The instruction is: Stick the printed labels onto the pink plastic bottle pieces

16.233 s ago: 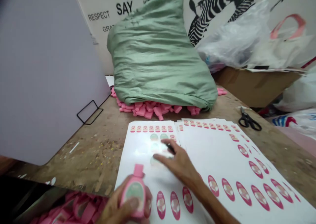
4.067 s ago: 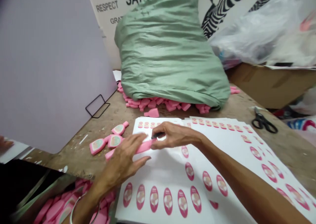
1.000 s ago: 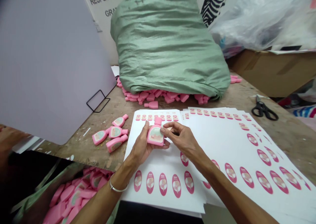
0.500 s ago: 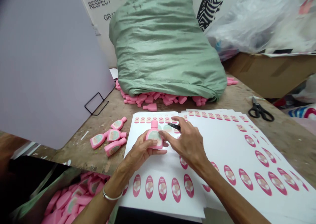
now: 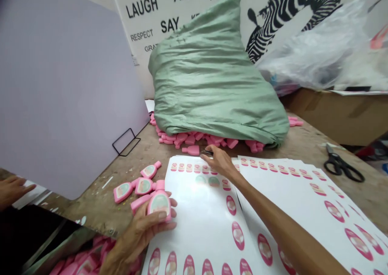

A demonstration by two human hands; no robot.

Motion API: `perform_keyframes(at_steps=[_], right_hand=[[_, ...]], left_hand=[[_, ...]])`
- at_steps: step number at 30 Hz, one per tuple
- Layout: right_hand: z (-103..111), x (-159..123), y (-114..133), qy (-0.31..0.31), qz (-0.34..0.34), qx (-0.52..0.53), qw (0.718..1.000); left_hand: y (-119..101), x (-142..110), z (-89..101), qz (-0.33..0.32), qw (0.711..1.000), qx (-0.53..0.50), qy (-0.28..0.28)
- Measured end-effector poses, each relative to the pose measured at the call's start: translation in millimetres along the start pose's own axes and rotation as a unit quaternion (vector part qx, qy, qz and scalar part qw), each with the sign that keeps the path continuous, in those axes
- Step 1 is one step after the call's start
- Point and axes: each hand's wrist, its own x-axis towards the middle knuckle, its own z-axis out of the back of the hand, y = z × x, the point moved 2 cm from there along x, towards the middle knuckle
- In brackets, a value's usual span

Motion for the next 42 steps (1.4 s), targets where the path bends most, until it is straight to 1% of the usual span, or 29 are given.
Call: perform_keyframes(at_steps=[2, 5, 8, 10, 12, 15, 17, 18, 20, 21, 22, 23, 24, 26, 28, 29, 31, 33, 35, 36, 37, 38, 39, 40, 41, 42], right_hand=[[-18, 29, 3, 0.019, 0.008, -0.032, 0.999], [-42, 57, 9, 0.044, 0.004, -0.048, 0.998], [-55, 68, 9, 0.066, -0.012, -0.07, 0.995], [-55, 69, 7, 0.06, -0.025, -0.089, 0.994], [-50, 65, 5, 0.041, -0.037, -0.108, 0.993], [-36, 47, 5, 0.005, -0.052, -0.095, 0.994], [-27, 25, 7, -0.007, -0.053, -0.041, 0.998], [-24, 11, 9, -0.004, -0.054, -0.007, 0.999], [-21, -20, 13, 0.025, -0.058, 0.055, 0.997], [-20, -36, 16, 0.045, -0.061, 0.079, 0.994], [-19, -51, 19, 0.063, -0.067, 0.099, 0.991], [-19, -64, 22, 0.078, -0.074, 0.114, 0.988], [-18, -75, 25, 0.087, -0.083, 0.125, 0.985], [-14, -92, 28, 0.091, -0.104, 0.136, 0.981], [-8, -102, 30, 0.082, -0.124, 0.144, 0.978], [-6, -105, 29, 0.078, -0.132, 0.152, 0.976], [-2, -108, 29, 0.071, -0.143, 0.173, 0.972], [0, -110, 28, 0.07, -0.148, 0.191, 0.968], [2, -111, 29, 0.064, -0.145, 0.201, 0.967], [4, -112, 30, 0.061, -0.142, 0.206, 0.966], [5, -114, 31, 0.062, -0.142, 0.214, 0.965], [7, -115, 32, 0.064, -0.142, 0.223, 0.962], [8, -117, 33, 0.067, -0.144, 0.233, 0.959], [10, -120, 35, 0.069, -0.147, 0.241, 0.957], [11, -122, 38, 0.069, -0.148, 0.248, 0.955], [12, -125, 41, 0.065, -0.149, 0.255, 0.953]], left_hand=[[0, -2, 15.4, -0.008, 0.998, 0.034, -0.055], [0, -2, 29.1, -0.019, 0.993, 0.059, -0.102], [-2, 1, 32.9, -0.027, 0.994, 0.038, -0.1], [-3, 5, 32.6, -0.033, 0.995, 0.017, -0.089], [-4, 10, 32.2, -0.038, 0.995, 0.003, -0.089], [-4, 17, 35.8, -0.059, 0.992, 0.027, -0.109], [-6, 21, 42.7, -0.095, 0.981, 0.096, -0.139], [-8, 23, 47.6, -0.119, 0.968, 0.144, -0.167], [-13, 28, 58.0, -0.166, 0.93, 0.235, -0.229], [-16, 31, 62.4, -0.183, 0.915, 0.261, -0.247], [-18, 34, 65.6, -0.195, 0.907, 0.274, -0.252], [-20, 37, 67.4, -0.197, 0.911, 0.268, -0.242], [-21, 40, 67.8, -0.19, 0.926, 0.243, -0.218], [-23, 42, 64.4, -0.157, 0.962, 0.157, -0.159], [-24, 40, 57.1, -0.115, 0.985, 0.061, -0.115], [-24, 37, 52.7, -0.099, 0.989, 0.027, -0.104], [-23, 31, 44.3, -0.088, 0.991, 0.003, -0.104], [-22, 27, 39.1, -0.094, 0.99, 0.006, -0.109], [-23, 27, 39.7, -0.118, 0.985, 0.045, -0.121], [-25, 27, 42.3, -0.131, 0.978, 0.091, -0.136], [-28, 29, 45.9, -0.143, 0.965, 0.153, -0.159], [-33, 30, 49.5, -0.159, 0.943, 0.224, -0.189], [-39, 30, 52.1, -0.181, 0.911, 0.295, -0.223], [-45, 29, 52.3, -0.212, 0.873, 0.357, -0.257], [-50, 27, 49.4, -0.251, 0.833, 0.402, -0.285], [-52, 24, 42.9, -0.293, 0.801, 0.43, -0.297]])
